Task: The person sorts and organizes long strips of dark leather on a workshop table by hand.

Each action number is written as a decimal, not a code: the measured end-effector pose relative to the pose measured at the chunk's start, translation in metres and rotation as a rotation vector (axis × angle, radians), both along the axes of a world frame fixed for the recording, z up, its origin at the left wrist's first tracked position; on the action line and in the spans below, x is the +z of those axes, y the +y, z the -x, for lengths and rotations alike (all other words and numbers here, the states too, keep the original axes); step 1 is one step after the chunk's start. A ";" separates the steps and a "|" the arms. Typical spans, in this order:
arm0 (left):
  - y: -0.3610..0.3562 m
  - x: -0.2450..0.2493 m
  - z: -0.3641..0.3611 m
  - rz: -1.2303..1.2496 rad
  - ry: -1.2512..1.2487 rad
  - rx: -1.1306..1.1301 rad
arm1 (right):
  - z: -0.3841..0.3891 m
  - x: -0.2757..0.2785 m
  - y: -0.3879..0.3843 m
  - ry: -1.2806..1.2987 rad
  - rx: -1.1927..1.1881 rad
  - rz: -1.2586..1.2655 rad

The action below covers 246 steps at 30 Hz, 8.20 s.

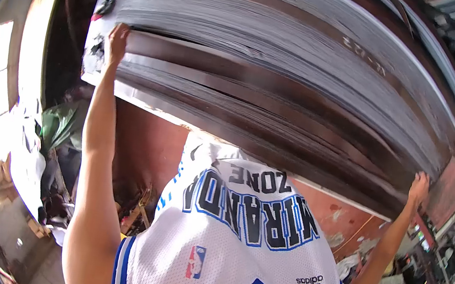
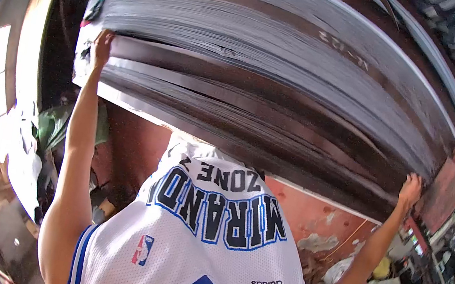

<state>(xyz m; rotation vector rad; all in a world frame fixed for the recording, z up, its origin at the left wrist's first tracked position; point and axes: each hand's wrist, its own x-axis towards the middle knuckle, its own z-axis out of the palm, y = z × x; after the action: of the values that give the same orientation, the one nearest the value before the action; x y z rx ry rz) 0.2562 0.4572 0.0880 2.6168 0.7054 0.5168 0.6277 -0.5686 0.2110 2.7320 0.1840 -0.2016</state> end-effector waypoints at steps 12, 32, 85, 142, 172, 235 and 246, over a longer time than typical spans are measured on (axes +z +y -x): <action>-0.026 0.013 -0.016 0.110 -0.005 0.481 | 0.081 0.010 0.253 -0.218 0.439 -0.721; -0.124 0.029 -0.106 0.067 -0.070 0.244 | 0.073 -0.047 0.508 -0.129 1.063 -0.657; -0.188 0.101 -0.156 -0.387 0.253 -0.800 | 0.050 -0.063 0.441 -0.139 1.074 -0.640; -0.229 0.094 -0.192 -0.470 0.213 -0.941 | 0.020 0.017 0.079 -0.240 0.227 -0.362; -0.206 0.089 -0.047 0.120 0.730 -0.810 | 0.160 0.013 0.284 0.604 0.352 -0.827; -0.239 0.075 -0.011 -0.058 0.355 -0.722 | 0.197 -0.031 0.238 0.216 0.526 -0.676; -0.231 0.044 -0.005 -0.278 0.276 -0.752 | 0.203 -0.054 0.213 0.026 0.647 -0.642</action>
<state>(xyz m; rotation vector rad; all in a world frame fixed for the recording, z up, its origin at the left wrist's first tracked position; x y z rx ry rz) 0.2613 0.2265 0.1317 2.9610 -0.3290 0.0222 0.4242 -0.3559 0.1568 3.0842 1.3090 0.0164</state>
